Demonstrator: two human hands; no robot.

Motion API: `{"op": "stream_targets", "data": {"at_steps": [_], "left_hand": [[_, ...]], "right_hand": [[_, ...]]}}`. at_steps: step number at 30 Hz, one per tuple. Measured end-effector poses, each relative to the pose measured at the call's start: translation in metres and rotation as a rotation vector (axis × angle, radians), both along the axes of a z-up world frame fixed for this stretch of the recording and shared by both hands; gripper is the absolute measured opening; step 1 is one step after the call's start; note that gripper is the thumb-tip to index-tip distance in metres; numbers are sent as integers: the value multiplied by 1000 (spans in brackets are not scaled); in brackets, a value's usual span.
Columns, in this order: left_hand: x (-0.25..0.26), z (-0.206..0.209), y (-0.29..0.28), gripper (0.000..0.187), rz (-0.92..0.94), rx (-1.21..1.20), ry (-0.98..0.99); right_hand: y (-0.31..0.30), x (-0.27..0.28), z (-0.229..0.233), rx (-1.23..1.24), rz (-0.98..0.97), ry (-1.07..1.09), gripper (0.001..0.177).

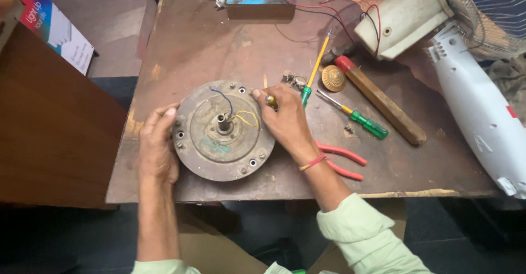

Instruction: The person disassembles and inspects a ceiling fan motor by hand, using pliers and a screwdriver to remove wires and screws, and rotating the central shaft.

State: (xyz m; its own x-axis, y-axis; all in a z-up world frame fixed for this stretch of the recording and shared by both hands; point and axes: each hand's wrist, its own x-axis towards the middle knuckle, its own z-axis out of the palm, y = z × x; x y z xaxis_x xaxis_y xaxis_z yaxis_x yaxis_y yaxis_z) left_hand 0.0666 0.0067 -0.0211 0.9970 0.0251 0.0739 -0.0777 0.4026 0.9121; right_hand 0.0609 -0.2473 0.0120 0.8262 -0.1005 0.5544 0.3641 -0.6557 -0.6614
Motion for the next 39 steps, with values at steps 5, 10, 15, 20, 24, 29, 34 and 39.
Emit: {"op": "stream_targets", "data": {"at_steps": [5, 10, 15, 20, 24, 29, 34, 39], "left_hand": [[3, 4, -2, 49, -6, 179, 37], [4, -3, 9, 59, -59, 157, 43], [3, 6, 20, 53, -33, 453, -5], [-12, 16, 12, 44, 101, 759, -125], [-23, 12, 8, 48, 166, 759, -40], [-20, 18, 12, 53, 128, 794, 18], [-18, 41, 17, 43, 114, 1187, 19], [-23, 50, 12, 40, 149, 1397, -65]], "right_hand": [[3, -1, -13, 174, -18, 41, 24], [1, -7, -7, 170, 29, -19, 22], [4, -26, 5, 21, -92, -36, 24], [6, -47, 12, 35, -126, 148, 36], [4, -44, 3, 49, -98, 0, 36], [-2, -20, -7, 148, -13, 59, 42], [-12, 0, -14, 168, 29, 225, 53], [-18, -17, -6, 144, 287, -128, 56]]}}
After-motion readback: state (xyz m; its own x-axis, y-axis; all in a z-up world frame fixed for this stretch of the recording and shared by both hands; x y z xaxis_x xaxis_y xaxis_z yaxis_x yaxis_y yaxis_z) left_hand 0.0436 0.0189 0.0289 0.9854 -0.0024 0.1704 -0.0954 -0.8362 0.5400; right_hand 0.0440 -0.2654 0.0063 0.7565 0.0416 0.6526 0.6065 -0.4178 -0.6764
